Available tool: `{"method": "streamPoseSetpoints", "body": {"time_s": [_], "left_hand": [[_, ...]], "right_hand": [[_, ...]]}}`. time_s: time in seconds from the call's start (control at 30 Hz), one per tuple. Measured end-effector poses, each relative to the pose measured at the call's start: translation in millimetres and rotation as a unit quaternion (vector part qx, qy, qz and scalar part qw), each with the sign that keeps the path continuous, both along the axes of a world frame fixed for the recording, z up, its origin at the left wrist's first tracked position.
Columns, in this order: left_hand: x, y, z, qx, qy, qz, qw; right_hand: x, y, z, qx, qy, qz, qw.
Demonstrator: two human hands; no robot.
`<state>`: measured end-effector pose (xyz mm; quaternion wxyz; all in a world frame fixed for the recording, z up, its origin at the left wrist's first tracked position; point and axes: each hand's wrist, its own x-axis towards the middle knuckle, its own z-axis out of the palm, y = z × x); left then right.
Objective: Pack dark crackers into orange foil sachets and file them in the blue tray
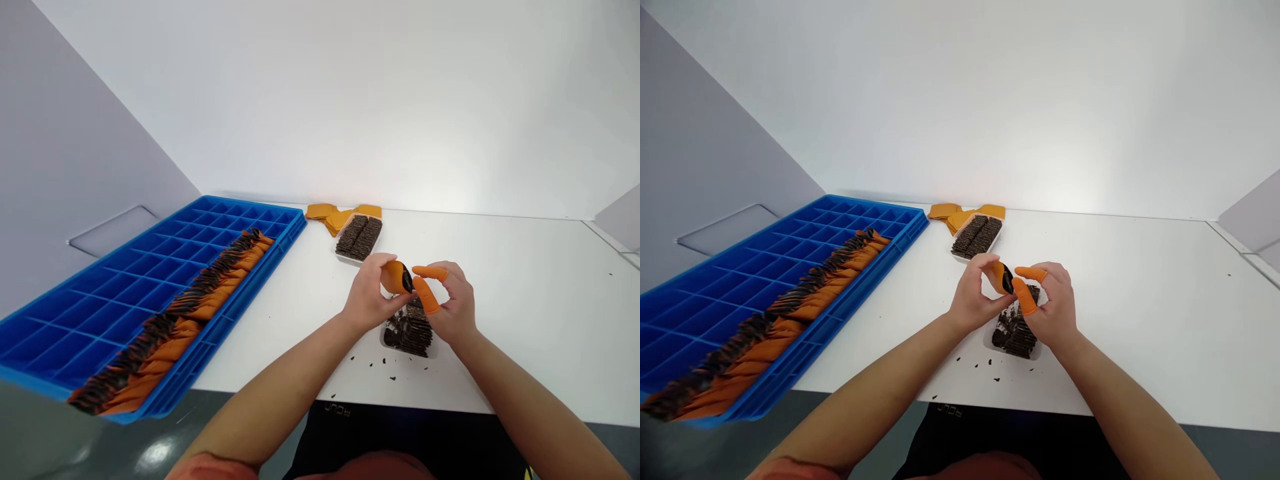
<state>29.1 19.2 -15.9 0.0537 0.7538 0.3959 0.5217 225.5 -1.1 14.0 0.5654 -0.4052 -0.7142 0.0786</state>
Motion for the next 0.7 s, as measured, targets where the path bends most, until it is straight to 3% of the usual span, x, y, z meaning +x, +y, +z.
{"method": "streamPoseSetpoints", "body": {"time_s": [0.2, 0.7], "left_hand": [[0.1, -1.5, -2.0, -0.015, -0.019, 0.01, 1.0], [-1.4, -0.9, -1.3, 0.035, -0.017, 0.025, 0.999]], "right_hand": [[-1.9, 1.1, 1.4, 0.001, -0.009, 0.002, 1.0], [-3.8, 3.4, 3.2, 0.004, -0.024, 0.022, 0.999]]}}
